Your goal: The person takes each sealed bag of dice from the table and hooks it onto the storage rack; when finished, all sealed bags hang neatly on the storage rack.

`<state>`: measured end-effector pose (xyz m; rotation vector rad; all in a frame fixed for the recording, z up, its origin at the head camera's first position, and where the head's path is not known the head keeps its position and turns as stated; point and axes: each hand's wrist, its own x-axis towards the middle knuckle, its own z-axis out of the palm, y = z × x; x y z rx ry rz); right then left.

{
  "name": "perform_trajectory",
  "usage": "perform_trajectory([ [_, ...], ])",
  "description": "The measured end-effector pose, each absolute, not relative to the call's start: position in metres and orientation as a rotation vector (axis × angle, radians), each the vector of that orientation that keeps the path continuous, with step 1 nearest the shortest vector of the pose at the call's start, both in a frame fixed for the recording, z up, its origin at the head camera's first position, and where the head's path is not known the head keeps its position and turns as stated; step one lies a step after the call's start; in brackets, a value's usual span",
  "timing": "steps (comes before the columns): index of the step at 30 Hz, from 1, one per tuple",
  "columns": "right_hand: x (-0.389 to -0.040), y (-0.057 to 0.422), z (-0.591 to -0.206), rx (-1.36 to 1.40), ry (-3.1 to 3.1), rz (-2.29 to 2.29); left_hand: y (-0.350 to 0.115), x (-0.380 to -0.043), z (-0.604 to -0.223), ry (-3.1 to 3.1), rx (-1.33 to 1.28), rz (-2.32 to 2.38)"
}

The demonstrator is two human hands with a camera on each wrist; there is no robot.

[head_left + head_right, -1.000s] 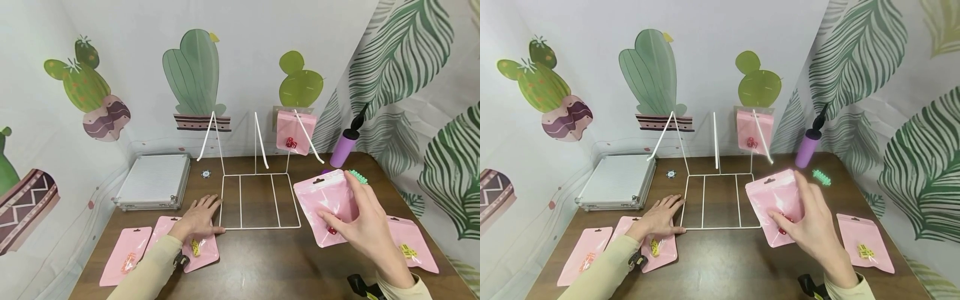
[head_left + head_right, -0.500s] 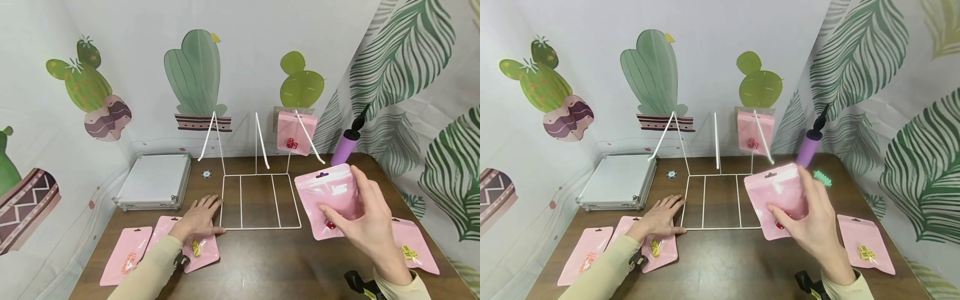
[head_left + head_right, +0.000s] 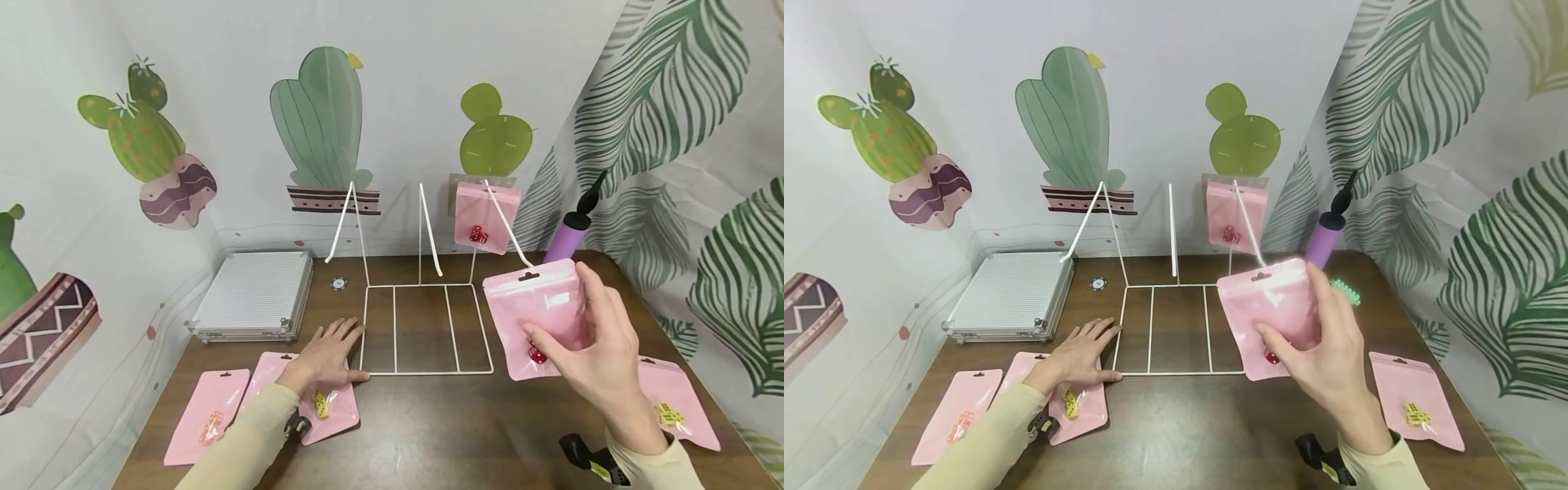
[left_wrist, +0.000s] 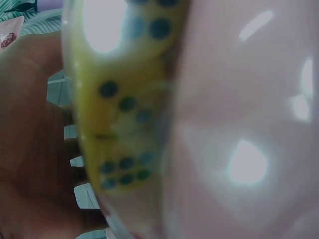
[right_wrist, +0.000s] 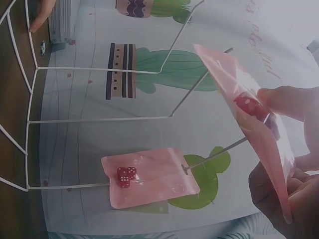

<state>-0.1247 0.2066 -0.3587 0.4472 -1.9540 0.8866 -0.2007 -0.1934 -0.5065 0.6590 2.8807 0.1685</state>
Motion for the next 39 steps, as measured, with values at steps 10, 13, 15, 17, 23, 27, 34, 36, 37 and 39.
perform_trajectory([
  [10,-0.133,0.208,-0.358,0.432,-1.945,0.892,-0.193,-0.201,-0.507,2.875,0.638,0.152],
  [13,-0.135,0.208,-0.359,0.417,-1.967,0.900,-0.193,-0.201,-0.507,2.880,0.637,0.154],
  [15,-0.136,0.209,-0.359,0.405,-1.981,0.909,-0.193,-0.201,-0.506,2.881,0.635,0.154],
  [17,-0.137,0.209,-0.360,0.392,-1.996,0.915,-0.193,-0.200,-0.506,2.878,0.630,0.154],
  [23,-0.140,0.210,-0.364,0.374,-2.035,0.925,-0.193,-0.200,-0.505,2.874,0.641,0.166],
  [27,-0.140,0.210,-0.366,0.360,-2.053,0.919,-0.194,-0.200,-0.506,2.879,0.654,0.176],
  [34,-0.141,0.210,-0.369,0.370,-2.064,0.906,-0.194,-0.201,-0.507,2.872,0.650,0.170],
  [36,-0.141,0.209,-0.369,0.369,-2.066,0.902,-0.194,-0.200,-0.507,2.881,0.655,0.168],
  [37,-0.141,0.209,-0.368,0.365,-2.069,0.901,-0.194,-0.200,-0.507,2.885,0.657,0.166],
  [39,-0.143,0.208,-0.368,0.350,-2.085,0.899,-0.193,-0.200,-0.507,2.893,0.664,0.168],
])
